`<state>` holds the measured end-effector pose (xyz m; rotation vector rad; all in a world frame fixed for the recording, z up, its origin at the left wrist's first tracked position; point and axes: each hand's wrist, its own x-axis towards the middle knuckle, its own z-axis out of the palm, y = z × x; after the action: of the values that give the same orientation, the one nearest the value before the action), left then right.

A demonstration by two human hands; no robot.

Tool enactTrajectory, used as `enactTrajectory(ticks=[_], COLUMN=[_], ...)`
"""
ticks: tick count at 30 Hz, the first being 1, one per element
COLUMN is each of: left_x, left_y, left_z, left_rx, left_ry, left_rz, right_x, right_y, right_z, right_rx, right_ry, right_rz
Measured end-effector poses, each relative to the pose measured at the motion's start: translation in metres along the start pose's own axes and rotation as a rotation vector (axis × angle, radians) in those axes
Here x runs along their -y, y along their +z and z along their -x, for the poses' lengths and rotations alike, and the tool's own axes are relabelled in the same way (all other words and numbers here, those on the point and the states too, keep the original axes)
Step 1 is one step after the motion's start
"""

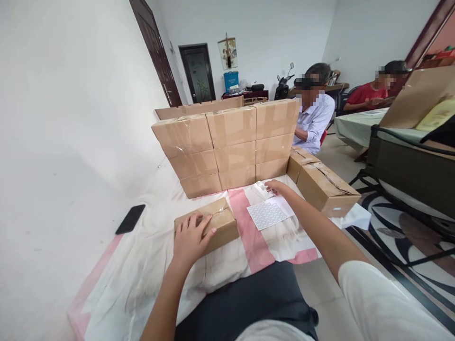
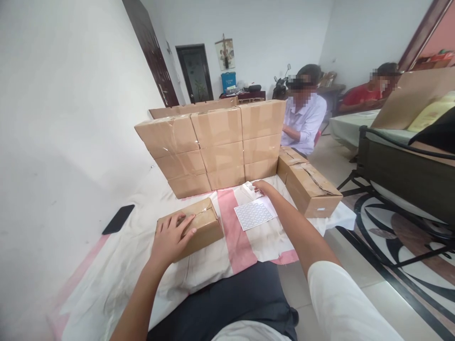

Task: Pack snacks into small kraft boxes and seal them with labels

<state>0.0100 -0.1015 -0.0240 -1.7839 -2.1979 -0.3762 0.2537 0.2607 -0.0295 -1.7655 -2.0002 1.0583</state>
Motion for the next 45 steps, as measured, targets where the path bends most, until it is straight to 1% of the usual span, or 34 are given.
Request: enactTrajectory(ticks=[3, 6, 9, 15, 18, 20, 23, 28, 33, 37, 45], left_x=[-0.004, -0.005, -0.004, -0.002, -0.003, -0.003, -0.003, -0.003, -0.003, -0.003, 0.000], left_y=[-0.005, -0.005, -0.003, 0.000, 0.001, 0.001, 0.001, 0.002, 0.003, 0.003, 0.006], left_z=[0.000, 0.001, 0.001, 0.003, 0.004, 0.004, 0.005, 0.005, 0.006, 0.008, 0.006], left_rx=[0.016, 0.019, 0.005, -0.034, -0.050, -0.058, -0.077, -0.101, -0.122, -0.125, -0.097], left_ry=[-0.019, -0.024, -0.009, 0.007, 0.016, 0.019, 0.022, 0.025, 0.048, 0.043, 0.029], left_rz=[-0.030, -0.045, -0.050, -0.060, -0.060, -0.059, -0.065, -0.081, -0.089, -0.094, -0.097], right_x=[0.003, 0.004, 0.000, -0.018, -0.025, -0.029, -0.037, -0.052, -0.054, -0.050, -0.058], right_y=[0.001, 0.007, 0.014, 0.026, 0.031, 0.034, 0.034, 0.025, 0.019, 0.021, 0.033], right_z=[-0.001, -0.001, -0.002, -0.011, -0.014, -0.014, -0.009, 0.004, 0.006, 0.004, 0.008], right_rx=[0.070, 0.084, 0.057, -0.054, -0.096, -0.098, -0.058, 0.022, 0.052, 0.045, 0.003], right_ry=[0.108, 0.158, 0.177, 0.183, 0.159, 0.122, 0.052, -0.031, -0.021, -0.009, -0.111], right_rz=[-0.051, -0.132, -0.227, -0.380, -0.444, -0.502, -0.607, -0.722, -0.692, -0.656, -0.656])
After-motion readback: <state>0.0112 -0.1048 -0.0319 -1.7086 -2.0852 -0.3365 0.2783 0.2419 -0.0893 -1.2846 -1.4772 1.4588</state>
